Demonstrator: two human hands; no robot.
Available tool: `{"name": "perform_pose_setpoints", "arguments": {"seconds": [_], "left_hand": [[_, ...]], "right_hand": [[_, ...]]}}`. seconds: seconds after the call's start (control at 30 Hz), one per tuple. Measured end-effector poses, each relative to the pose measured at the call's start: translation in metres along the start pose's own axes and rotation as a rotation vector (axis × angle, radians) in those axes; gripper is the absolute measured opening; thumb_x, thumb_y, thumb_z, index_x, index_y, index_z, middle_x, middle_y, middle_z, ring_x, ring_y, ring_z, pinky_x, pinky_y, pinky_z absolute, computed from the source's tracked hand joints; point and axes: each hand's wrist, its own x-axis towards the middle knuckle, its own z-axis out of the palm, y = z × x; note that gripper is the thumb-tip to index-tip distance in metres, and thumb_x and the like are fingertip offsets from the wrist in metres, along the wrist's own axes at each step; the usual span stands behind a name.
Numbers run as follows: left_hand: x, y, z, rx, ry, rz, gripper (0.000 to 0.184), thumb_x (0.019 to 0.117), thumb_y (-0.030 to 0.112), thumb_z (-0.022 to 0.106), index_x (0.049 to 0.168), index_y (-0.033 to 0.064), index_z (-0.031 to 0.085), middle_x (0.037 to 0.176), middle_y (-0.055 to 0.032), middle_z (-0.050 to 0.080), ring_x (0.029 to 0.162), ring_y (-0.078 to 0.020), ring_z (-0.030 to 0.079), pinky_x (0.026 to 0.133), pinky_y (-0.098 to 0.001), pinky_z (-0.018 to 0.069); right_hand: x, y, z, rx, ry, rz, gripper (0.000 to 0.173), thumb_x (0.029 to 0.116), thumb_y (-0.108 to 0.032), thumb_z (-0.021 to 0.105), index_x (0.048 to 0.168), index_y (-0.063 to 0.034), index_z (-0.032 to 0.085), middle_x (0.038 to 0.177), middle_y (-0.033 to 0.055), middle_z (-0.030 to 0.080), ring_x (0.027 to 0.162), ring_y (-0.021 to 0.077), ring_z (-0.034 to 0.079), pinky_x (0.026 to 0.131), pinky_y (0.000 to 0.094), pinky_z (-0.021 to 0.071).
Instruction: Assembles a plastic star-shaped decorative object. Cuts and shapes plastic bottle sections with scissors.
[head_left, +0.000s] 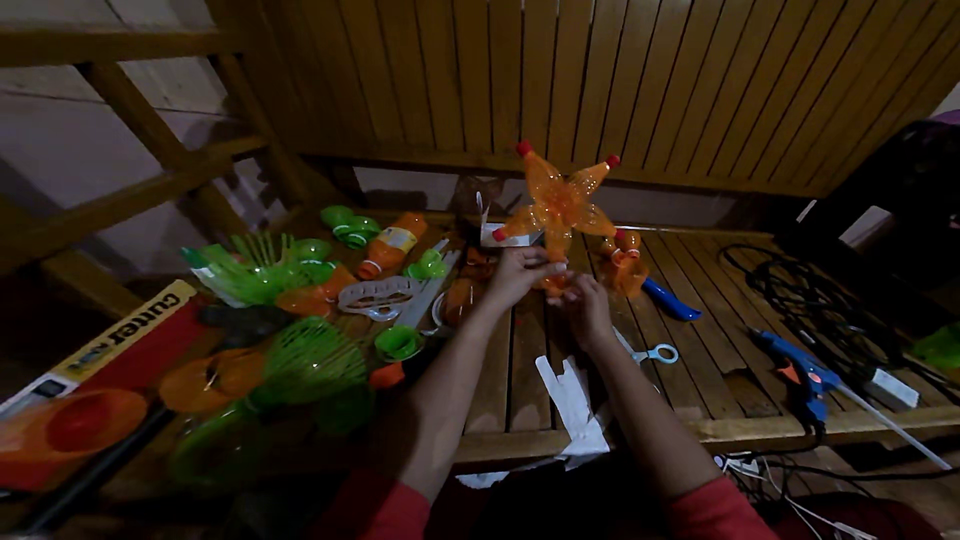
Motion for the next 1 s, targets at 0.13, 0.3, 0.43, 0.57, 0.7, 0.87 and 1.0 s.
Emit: {"name": "perform_pose_setpoints", "arguments": {"seconds": [0.13, 0.3, 0.43, 0.57, 0.7, 0.87, 1.0], "left_hand": [[-0.001, 0.000, -0.001, -0.021, 0.009, 0.001, 0.013, 0.0942, 0.005, 0.071, 0.104, -0.0035, 0.070, 0.093, -0.0033, 0.072, 0.082, -0.0015, 0.065, 0.079, -0.0216, 0.0544], [-0.003, 0.004, -0.002, -0.037, -0.022, 0.006, 0.011, 0.0962, 0.004, 0.068, 0.104, -0.0032, 0.070, 0.090, 0.0000, 0.072, 0.080, 0.0011, 0.065, 0.078, -0.0196, 0.0541], [-0.003, 0.003, -0.005, 0.018, -0.064, 0.013, 0.010, 0.0983, 0.006, 0.065, 0.099, -0.0023, 0.070, 0.086, 0.0014, 0.070, 0.077, 0.0025, 0.061, 0.074, -0.0186, 0.0506], [-0.003, 0.002, -0.007, 0.013, -0.072, 0.007, 0.007, 0.0970, 0.004, 0.066, 0.095, -0.0013, 0.070, 0.082, 0.0035, 0.070, 0.074, 0.0035, 0.061, 0.074, -0.0172, 0.0516], [-0.003, 0.001, -0.006, -0.010, -0.068, -0.002, 0.007, 0.0973, 0.003, 0.066, 0.098, -0.0015, 0.071, 0.083, 0.0022, 0.071, 0.074, 0.0021, 0.062, 0.073, -0.0184, 0.0522], [0.002, -0.004, -0.006, -0.053, 0.025, 0.065, 0.007, 0.0969, 0.007, 0.067, 0.096, 0.0012, 0.070, 0.086, 0.0033, 0.072, 0.081, 0.0027, 0.065, 0.080, -0.0195, 0.0537], [0.005, -0.007, -0.012, -0.055, 0.048, 0.083, 0.012, 0.0985, 0.010, 0.066, 0.099, 0.0000, 0.071, 0.099, -0.0027, 0.075, 0.092, -0.0011, 0.068, 0.087, -0.0227, 0.0540]], "right_hand": [[-0.004, -0.009, 0.003, 0.245, -0.059, 0.136, 0.032, 0.1126, -0.021, 0.033, 0.132, 0.0005, 0.049, 0.104, 0.0092, 0.065, 0.088, 0.0151, 0.070, 0.083, 0.0286, 0.0598], [-0.002, -0.007, 0.001, 0.302, -0.080, 0.167, 0.032, 0.1127, -0.023, 0.037, 0.133, -0.0015, 0.050, 0.107, 0.0081, 0.066, 0.092, 0.0138, 0.070, 0.086, 0.0274, 0.0592], [-0.001, -0.006, 0.000, 0.283, -0.091, 0.162, 0.031, 0.1129, -0.024, 0.036, 0.130, -0.0035, 0.052, 0.105, 0.0062, 0.066, 0.091, 0.0117, 0.070, 0.084, 0.0253, 0.0592], [-0.001, -0.005, -0.001, 0.282, -0.098, 0.169, 0.032, 0.1125, -0.024, 0.038, 0.128, -0.0022, 0.055, 0.105, 0.0068, 0.068, 0.089, 0.0120, 0.071, 0.083, 0.0252, 0.0599], [0.000, -0.006, -0.002, 0.164, -0.063, 0.198, 0.036, 0.1118, -0.033, 0.039, 0.129, -0.0045, 0.055, 0.098, 0.0059, 0.068, 0.080, 0.0120, 0.070, 0.076, 0.0259, 0.0604], [0.004, -0.005, -0.005, 0.090, -0.029, 0.260, 0.047, 0.1106, -0.033, 0.044, 0.145, -0.0013, 0.041, 0.125, 0.0191, 0.059, 0.100, 0.0272, 0.069, 0.086, 0.0392, 0.0602], [0.005, 0.002, -0.008, -0.065, 0.009, 0.097, 0.033, 0.1003, -0.005, 0.062, 0.130, -0.0007, 0.048, 0.107, 0.0126, 0.063, 0.084, 0.0179, 0.068, 0.075, 0.0335, 0.0599]]}}
